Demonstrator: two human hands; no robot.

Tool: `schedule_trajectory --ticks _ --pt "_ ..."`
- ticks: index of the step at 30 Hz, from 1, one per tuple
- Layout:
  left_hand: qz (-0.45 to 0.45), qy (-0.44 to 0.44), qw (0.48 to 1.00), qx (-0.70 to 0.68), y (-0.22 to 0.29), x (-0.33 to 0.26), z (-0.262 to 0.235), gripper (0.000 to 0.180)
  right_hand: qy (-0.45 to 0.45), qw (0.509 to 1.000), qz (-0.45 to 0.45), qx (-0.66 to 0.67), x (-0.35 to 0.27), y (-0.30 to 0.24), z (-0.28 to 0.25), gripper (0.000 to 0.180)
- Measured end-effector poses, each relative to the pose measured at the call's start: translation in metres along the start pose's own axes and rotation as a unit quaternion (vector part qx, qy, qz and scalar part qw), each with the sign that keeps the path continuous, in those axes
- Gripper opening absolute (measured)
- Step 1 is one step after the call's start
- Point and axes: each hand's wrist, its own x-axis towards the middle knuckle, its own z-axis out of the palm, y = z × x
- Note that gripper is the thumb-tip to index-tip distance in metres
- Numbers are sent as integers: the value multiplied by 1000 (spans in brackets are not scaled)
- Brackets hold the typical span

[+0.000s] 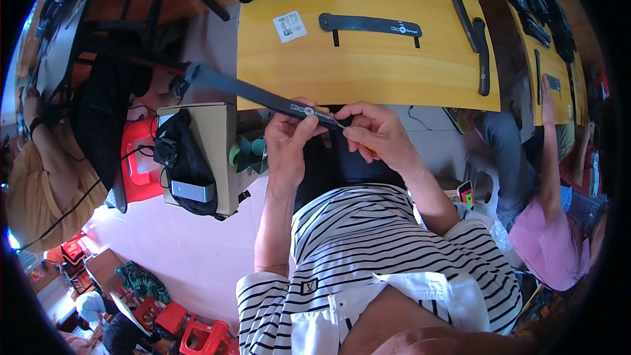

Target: Assembling leather straps by inserting small pins and securing components using a manual tool.

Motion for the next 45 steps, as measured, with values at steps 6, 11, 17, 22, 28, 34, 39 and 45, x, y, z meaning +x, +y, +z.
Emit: schedule_trajectory --ticks 6,11,17,22,28,34,39,45 --pt "-74 -45 994 -63 -2 1 -8 21 -73 997 18 -27 6 -7 -13 28" --pt "-104 -82 987 -92 -1 4 -18 23 -114 993 31 4 10 -4 -11 26" --pt "-165 -105 970 -146 -9 2 -15 23 -75 996 -24 -40 6 -5 -3 28" --pt "-152 -100 971 -156 -12 2 -14 21 -93 992 -52 -64 6 -6 -6 32" --pt "-126 -83 969 -194 -10 -4 -6 23 -75 997 -10 -15 2 -11 1 30" --pt "-115 -117 971 -173 -11 -4 -9 24 -62 998 -5 -6 0 -8 -2 21" --pt "-137 -105 980 -102 5 -4 -2 27 -78 994 24 76 1 -3 -2 18" --pt "-132 26 959 249 5 -16 6 33 -19 1000 -6 21 1 -2 5 17"
